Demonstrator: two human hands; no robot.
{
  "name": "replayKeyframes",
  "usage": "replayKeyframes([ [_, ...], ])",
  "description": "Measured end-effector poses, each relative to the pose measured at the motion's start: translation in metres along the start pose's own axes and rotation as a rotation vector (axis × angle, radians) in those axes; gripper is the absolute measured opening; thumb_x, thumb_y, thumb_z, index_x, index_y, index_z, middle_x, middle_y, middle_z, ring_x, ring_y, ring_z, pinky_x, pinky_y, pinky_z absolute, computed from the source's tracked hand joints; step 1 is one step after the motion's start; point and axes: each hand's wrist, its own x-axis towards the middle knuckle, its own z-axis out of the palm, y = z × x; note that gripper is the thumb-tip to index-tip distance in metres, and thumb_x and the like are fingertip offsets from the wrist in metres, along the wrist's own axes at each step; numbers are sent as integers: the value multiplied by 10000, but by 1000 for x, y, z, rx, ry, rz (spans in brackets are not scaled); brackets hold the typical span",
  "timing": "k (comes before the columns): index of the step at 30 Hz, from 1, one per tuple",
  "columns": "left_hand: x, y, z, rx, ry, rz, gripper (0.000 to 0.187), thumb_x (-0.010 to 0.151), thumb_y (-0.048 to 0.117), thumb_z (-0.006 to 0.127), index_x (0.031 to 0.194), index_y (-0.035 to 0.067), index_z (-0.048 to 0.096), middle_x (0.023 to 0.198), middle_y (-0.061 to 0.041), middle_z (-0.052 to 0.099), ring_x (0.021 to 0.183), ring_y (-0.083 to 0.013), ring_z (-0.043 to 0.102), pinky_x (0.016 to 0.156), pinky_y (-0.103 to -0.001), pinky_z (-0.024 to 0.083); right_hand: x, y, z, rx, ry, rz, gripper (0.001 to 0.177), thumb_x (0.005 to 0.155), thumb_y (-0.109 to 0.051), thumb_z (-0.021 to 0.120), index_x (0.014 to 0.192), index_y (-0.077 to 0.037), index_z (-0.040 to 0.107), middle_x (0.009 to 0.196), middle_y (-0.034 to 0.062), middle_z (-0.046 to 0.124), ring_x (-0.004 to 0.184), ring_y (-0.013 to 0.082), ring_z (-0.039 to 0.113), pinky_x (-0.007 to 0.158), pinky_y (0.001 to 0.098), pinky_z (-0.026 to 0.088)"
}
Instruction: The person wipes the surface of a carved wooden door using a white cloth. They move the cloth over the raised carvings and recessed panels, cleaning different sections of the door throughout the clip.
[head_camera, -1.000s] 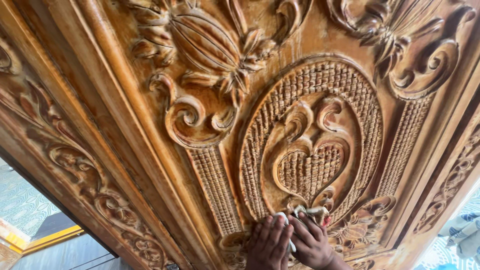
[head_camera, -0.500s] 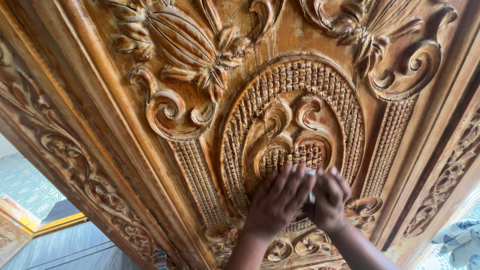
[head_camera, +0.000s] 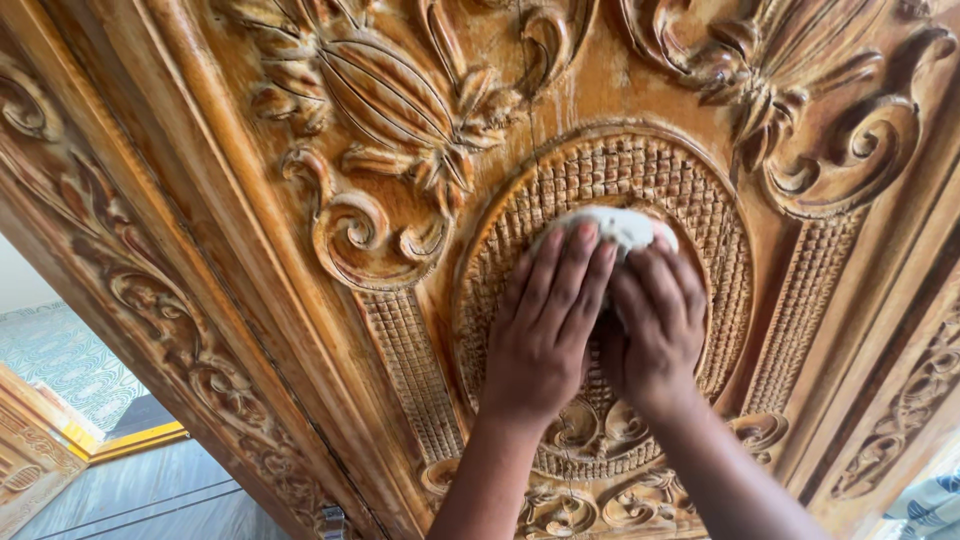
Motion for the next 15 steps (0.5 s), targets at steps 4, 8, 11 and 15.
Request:
replayKeyframes([
  [4, -39, -2, 0, 65, -2, -46, 475, 1132, 109, 381, 1606, 131, 395, 1687, -71, 340, 1577, -252, 323, 1328, -456, 220, -24, -25, -2, -25, -125, -4, 385, 1024, -154, 592, 1371, 5, 646, 1469, 229, 548, 1442, 426, 454, 1216, 518, 359],
  [8, -45, -13, -1, 106, 4, -114, 481, 1115, 95, 383, 1596, 93, 390, 1681, -113, 350, 1570, -289, 342, 1324, -468, 227, -11, -28, 2, -19, -268, -67, 462, 1016, -223, 543, 1449, -69, 592, 1544, 184, 494, 1477, 382, 407, 1206, 513, 280],
  [11, -23, -18, -6, 13, 159, -150, 479, 1131, 116, 380, 1592, -8, 334, 1671, -212, 321, 1582, -374, 315, 1338, -502, 258, 26, -19, 3, -15, -399, -180, 510, 1013, -285, 539, 1511, -172, 552, 1607, 121, 445, 1512, 331, 360, 1221, 495, 245],
  [15, 21, -19, -15, -29, 286, -188, 480, 1179, 150, 388, 1607, -36, 278, 1684, -235, 285, 1607, -397, 297, 1352, -504, 256, 86, -5, 11, -167, -402, -317, 513, 1046, -257, 570, 1556, -284, 538, 1681, 27, 384, 1573, 246, 285, 1281, 476, 237],
])
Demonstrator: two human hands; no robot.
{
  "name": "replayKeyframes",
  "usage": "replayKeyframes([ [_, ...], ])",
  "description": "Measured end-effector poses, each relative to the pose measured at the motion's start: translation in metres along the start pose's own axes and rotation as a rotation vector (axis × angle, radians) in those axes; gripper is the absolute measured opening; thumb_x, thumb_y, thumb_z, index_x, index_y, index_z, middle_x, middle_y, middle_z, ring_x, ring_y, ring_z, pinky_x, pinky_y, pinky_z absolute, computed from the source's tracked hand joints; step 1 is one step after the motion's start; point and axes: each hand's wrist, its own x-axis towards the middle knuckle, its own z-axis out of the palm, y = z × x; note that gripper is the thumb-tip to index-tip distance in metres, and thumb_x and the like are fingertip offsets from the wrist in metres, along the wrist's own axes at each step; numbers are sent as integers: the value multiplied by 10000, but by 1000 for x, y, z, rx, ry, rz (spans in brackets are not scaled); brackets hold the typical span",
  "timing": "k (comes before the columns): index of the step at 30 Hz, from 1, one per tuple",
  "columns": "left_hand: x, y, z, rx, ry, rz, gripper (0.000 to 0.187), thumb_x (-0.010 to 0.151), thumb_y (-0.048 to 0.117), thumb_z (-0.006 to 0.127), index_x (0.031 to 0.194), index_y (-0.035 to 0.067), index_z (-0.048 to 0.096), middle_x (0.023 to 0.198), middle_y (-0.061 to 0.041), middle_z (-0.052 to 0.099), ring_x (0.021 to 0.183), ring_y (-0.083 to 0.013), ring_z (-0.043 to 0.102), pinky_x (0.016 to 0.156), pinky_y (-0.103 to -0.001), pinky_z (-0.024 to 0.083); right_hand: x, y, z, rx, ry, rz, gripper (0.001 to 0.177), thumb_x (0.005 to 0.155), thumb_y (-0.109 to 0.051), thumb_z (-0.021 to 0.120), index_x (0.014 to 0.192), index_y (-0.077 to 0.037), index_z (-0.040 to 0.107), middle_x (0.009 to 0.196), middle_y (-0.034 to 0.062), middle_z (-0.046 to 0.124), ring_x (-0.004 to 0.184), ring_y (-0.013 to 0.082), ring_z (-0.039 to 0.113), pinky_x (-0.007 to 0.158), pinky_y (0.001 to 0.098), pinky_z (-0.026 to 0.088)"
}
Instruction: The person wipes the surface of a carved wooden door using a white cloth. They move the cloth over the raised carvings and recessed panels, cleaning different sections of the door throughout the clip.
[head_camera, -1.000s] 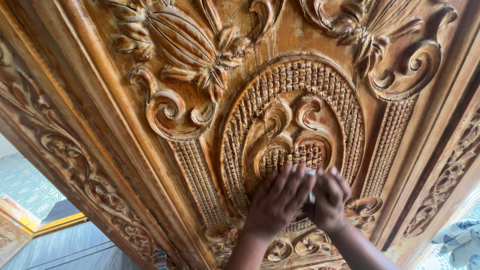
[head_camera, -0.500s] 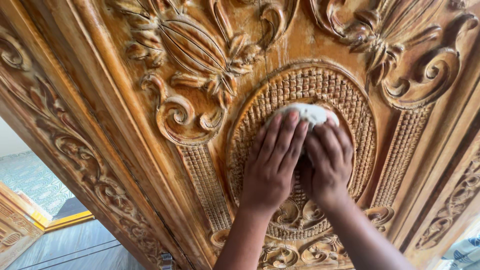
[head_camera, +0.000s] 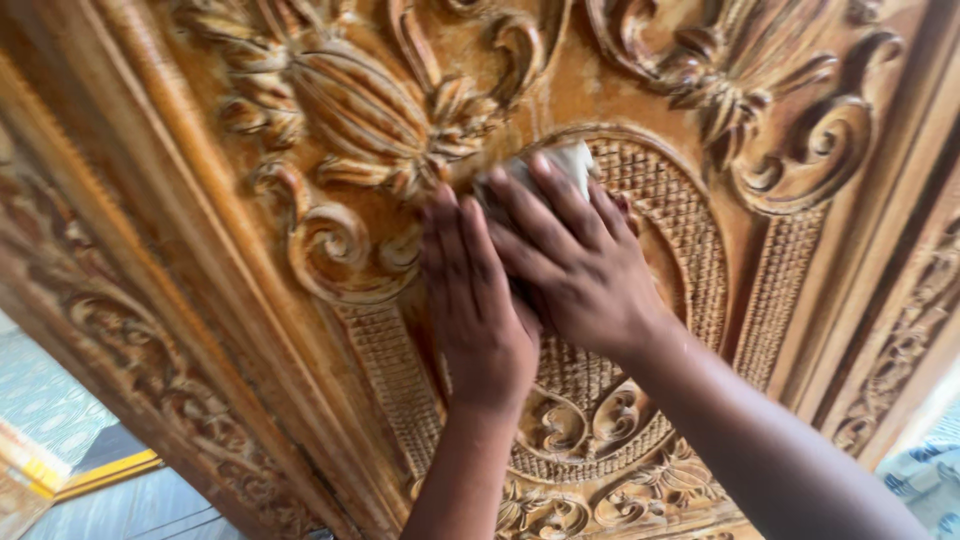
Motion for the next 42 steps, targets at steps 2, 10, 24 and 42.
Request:
replayKeyframes([
  [2, 25, 3, 7, -26, 50, 14, 506, 1200, 185, 401, 1645, 5, 238, 1718, -197, 243, 1643, -358, 263, 1364, -463, 232, 19, 17, -7, -52, 20, -29, 515, 1065, -259, 573, 1576, -295, 524, 1705, 23, 369, 1591, 246, 269, 1301, 459, 240],
  [10, 81, 54, 41, 102, -447, 257, 512, 1143, 166, 227, 1652, 190, 174, 1728, -48, 179, 1611, -214, 135, 1326, -449, 94, -15, 65, -19, -71, 332, 330, 397, 1135, -196, 648, 1498, -43, 600, 1578, 173, 507, 1542, 336, 385, 1273, 483, 335],
  [24, 93, 21, 21, 11, -380, 502, 555, 1158, 41, 519, 1660, 157, 313, 1733, -43, 271, 1624, -217, 232, 1391, -381, 171, -16, 28, -6, -134, 122, 476, 592, 1148, -244, 379, 1648, 48, 256, 1719, 263, 216, 1620, 423, 158, 1374, 543, 125],
  [42, -39, -72, -78, 7, 48, -47, 391, 1084, 62, 435, 1449, -13, 551, 1518, -173, 565, 1483, -404, 498, 1254, -534, 391, 6, -128, 14, 321, -58, 159, 604, 1014, -306, 543, 1599, -218, 425, 1685, 77, 331, 1550, 264, 318, 1198, 434, 226],
])
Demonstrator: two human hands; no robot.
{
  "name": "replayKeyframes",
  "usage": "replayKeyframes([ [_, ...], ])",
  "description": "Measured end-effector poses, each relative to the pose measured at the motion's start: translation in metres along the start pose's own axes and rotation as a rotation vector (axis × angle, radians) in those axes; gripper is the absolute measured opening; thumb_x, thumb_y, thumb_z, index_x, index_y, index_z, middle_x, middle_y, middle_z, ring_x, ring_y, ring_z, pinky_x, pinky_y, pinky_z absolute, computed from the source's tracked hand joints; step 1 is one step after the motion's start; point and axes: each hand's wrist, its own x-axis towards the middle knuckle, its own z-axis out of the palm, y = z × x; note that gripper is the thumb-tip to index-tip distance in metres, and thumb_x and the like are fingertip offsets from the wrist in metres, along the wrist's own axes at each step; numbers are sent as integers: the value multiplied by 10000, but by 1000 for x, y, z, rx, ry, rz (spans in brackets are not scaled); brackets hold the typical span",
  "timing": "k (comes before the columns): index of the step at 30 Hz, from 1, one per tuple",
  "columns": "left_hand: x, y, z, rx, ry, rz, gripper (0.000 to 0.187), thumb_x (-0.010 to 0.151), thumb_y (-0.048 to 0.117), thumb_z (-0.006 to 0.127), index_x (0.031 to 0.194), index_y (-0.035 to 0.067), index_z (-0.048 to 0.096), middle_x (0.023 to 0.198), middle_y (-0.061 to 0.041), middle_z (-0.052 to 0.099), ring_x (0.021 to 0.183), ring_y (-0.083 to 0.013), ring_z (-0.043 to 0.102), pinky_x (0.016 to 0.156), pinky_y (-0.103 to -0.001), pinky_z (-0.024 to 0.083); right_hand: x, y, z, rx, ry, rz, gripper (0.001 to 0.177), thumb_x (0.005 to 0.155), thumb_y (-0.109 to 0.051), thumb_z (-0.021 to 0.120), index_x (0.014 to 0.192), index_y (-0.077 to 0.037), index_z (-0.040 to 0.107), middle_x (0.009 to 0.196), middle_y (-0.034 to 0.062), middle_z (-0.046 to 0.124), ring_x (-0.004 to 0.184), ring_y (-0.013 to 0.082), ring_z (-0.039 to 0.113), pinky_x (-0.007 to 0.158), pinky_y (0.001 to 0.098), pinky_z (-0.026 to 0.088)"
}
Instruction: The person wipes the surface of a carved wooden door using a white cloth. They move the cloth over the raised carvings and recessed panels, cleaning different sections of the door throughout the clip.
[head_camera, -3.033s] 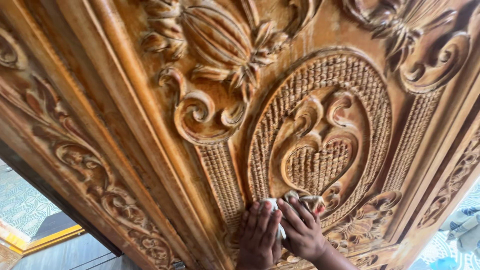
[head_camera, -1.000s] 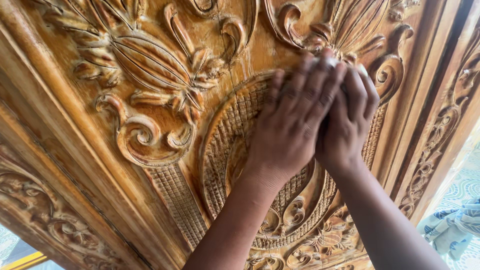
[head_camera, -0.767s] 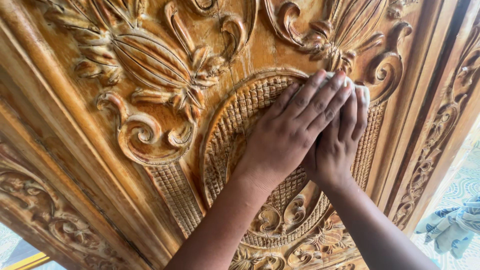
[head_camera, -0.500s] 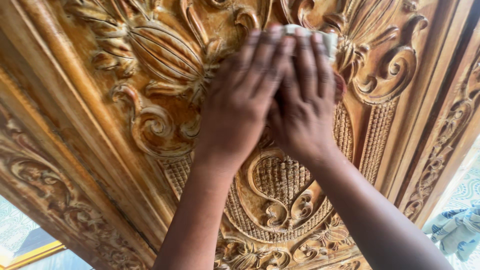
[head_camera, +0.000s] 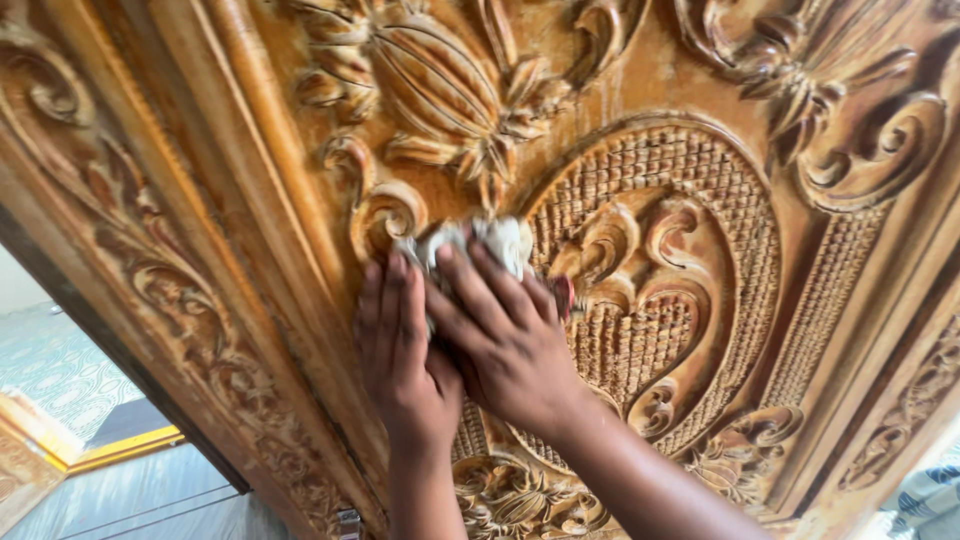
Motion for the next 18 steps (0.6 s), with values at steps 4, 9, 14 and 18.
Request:
replayKeyframes([
  [4, -55, -2, 0, 26, 34, -26, 370, 1090, 129, 474, 1410, -41, 545, 1479, -224, 565, 1422, -432, 539, 1222, -554, 418, -48, -13, 19, -57, -77, -36, 641, 936, -275, 579, 1568, -248, 470, 1665, 32, 378, 1522, 209, 370, 1198, 428, 228],
  [9, -119, -8, 2, 10, 5, -17, 378, 1101, 183, 481, 1391, -51, 541, 1482, -248, 536, 1407, -470, 518, 1203, -556, 426, -109, -16, 46, -31, -28, -92, 644, 894, -283, 633, 1526, -240, 522, 1634, 3, 422, 1493, 186, 381, 1196, 418, 228],
  [14, -166, -5, 14, 9, -65, 46, 397, 1091, 214, 486, 1422, 1, 533, 1521, -203, 503, 1455, -454, 448, 1242, -559, 352, -163, 0, 68, 34, 93, -84, 524, 920, -287, 670, 1439, -233, 620, 1591, 23, 470, 1462, 204, 397, 1182, 394, 241],
  [18, -186, 11, 28, -25, -215, 81, 438, 1081, 168, 497, 1505, 60, 493, 1599, -169, 443, 1515, -408, 391, 1272, -530, 314, -195, 22, 73, -15, 204, -50, 466, 885, -169, 678, 1351, -164, 669, 1511, 71, 542, 1407, 280, 472, 1117, 417, 340],
])
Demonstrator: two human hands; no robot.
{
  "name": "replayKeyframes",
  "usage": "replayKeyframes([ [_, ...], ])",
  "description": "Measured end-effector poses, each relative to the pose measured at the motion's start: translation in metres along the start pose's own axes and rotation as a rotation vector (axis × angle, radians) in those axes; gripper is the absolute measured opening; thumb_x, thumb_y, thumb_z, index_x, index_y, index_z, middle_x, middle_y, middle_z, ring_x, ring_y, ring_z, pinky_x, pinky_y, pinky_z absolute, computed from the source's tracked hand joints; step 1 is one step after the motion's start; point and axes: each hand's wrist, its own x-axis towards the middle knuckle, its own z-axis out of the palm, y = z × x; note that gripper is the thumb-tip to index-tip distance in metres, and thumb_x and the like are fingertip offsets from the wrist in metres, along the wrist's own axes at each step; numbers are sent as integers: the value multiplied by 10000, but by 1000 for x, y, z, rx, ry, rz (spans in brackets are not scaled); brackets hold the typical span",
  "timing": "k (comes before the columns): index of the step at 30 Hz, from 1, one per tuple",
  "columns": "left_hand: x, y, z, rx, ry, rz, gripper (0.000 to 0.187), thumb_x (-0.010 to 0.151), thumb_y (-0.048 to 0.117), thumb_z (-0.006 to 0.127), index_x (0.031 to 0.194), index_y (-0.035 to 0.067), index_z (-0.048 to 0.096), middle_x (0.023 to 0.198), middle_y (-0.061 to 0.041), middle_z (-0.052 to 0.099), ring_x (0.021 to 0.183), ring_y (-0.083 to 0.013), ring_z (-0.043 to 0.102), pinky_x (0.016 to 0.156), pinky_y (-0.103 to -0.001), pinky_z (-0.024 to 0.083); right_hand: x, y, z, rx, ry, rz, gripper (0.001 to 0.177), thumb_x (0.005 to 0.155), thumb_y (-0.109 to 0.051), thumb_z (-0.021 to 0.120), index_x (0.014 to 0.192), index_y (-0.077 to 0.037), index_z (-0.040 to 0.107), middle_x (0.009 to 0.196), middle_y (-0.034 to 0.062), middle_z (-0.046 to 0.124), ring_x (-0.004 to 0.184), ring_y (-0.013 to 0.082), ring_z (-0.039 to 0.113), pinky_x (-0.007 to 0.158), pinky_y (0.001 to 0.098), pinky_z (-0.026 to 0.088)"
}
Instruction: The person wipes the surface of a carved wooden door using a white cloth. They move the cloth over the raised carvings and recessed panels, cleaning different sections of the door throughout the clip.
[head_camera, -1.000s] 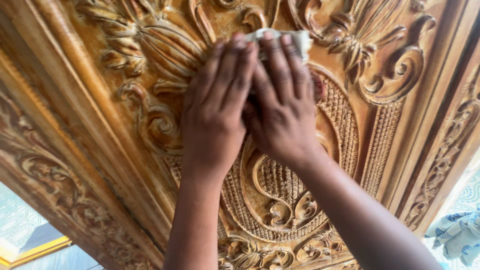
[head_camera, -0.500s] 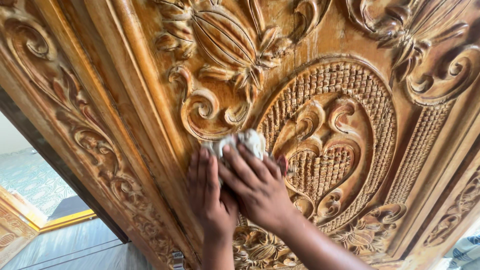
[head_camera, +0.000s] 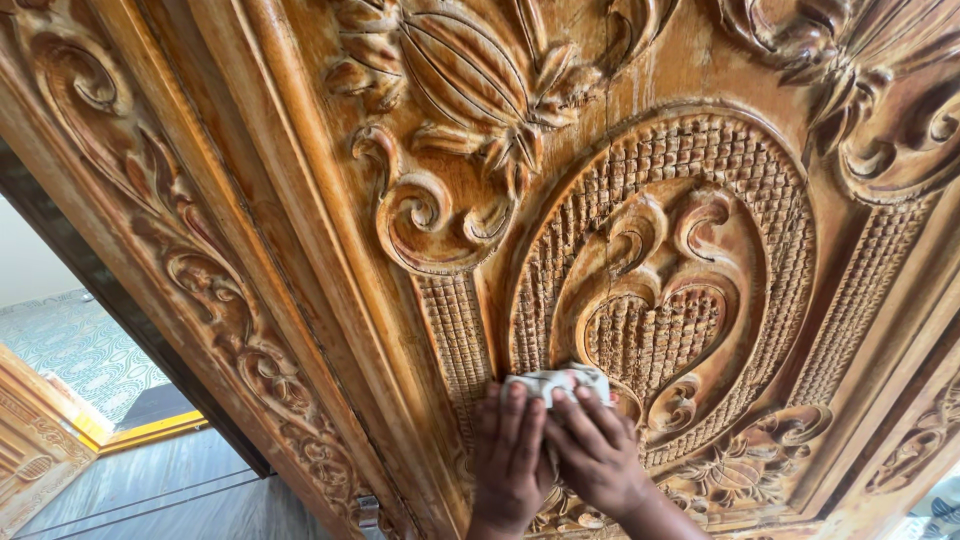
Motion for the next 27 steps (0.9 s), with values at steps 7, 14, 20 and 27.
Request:
replayKeyframes([
  [7, 8, 33, 20, -129, -220, 73, 569, 1026, 104, 552, 1580, 75, 421, 1664, -154, 360, 1554, -372, 331, 1279, -528, 276, -26, 43, -29, -71, 91, 36, 398, 861, -109, 687, 1256, -150, 710, 1430, 81, 581, 1314, 296, 518, 1034, 407, 431],
  [14, 32, 73, 39, -191, -378, 132, 552, 1099, 132, 549, 1632, 113, 408, 1727, -105, 341, 1602, -299, 341, 1313, -496, 251, -33, 70, -57, -222, 236, 201, 198, 926, -65, 745, 1092, -173, 733, 1264, 51, 625, 1190, 303, 532, 1058, 387, 459],
  [20, 39, 85, 46, -78, -347, 248, 506, 1099, 219, 488, 1602, 168, 459, 1690, -44, 396, 1569, -285, 369, 1283, -471, 229, -37, 76, -73, -167, 213, 331, 152, 884, -41, 670, 1034, -61, 684, 1165, 127, 617, 1144, 322, 536, 1008, 448, 432],
  [27, 17, 61, 25, -114, -346, 281, 444, 1137, 263, 509, 1556, 118, 538, 1657, -73, 468, 1567, -267, 400, 1292, -421, 330, -36, 47, -68, -31, 142, 383, 305, 676, -62, 639, 979, -57, 674, 1069, 146, 617, 988, 351, 579, 892, 453, 473],
])
